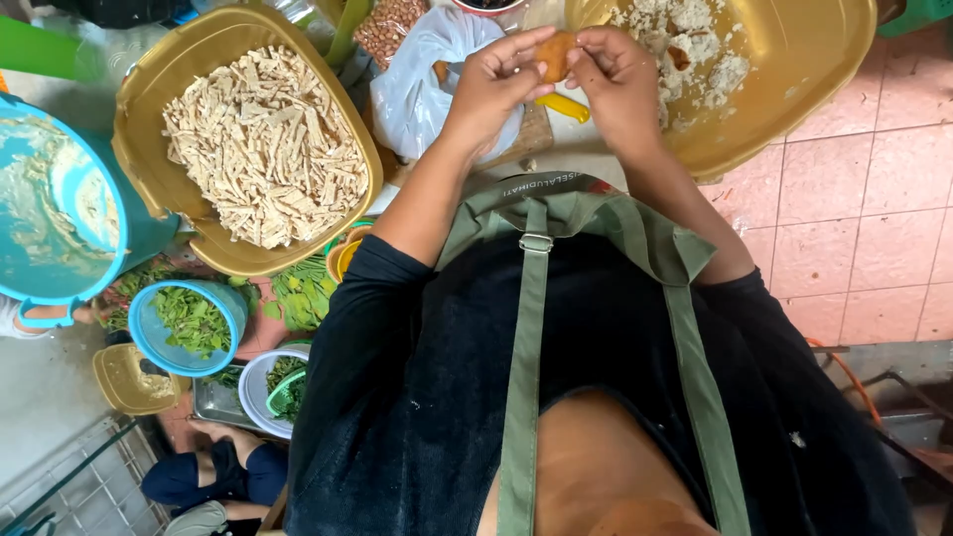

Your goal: Preparing and stuffing food items, likely tofu or dough, in a kitchen environment.

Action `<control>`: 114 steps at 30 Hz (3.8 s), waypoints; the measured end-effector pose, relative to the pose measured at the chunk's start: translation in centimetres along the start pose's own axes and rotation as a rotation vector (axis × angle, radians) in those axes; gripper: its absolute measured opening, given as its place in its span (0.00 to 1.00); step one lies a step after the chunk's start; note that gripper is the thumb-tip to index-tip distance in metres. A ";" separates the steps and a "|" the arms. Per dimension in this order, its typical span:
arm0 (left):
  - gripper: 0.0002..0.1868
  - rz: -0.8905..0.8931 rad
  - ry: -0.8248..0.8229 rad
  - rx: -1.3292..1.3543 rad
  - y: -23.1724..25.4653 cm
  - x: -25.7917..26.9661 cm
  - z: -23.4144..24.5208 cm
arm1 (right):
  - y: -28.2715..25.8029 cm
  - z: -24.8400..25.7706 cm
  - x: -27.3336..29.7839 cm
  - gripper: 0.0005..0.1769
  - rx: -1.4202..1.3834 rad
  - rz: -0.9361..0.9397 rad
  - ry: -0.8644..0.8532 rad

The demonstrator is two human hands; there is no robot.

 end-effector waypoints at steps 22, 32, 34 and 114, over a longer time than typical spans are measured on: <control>0.12 -0.337 0.155 -0.614 -2.3 -3.5 -7.0 | -3.5 6.0 2.9 0.11 0.182 0.038 0.056; 0.15 -0.373 0.067 -0.631 -2.8 -4.5 -10.8 | -2.9 11.1 3.0 0.09 0.206 0.072 0.071; 0.14 -0.385 0.095 -0.651 -3.1 -5.1 -11.0 | -3.1 11.5 2.9 0.08 0.147 0.034 0.034; 0.08 0.159 0.223 0.291 -15.9 -9.0 -8.8 | 0.5 14.8 0.9 0.08 0.309 0.086 -0.120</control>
Point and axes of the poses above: each hand's wrist, its own x-axis away from the middle knuckle, its own z-axis out of the back of the hand, y = z × x, the point moved 7 cm from there along -x, towards the middle knuckle
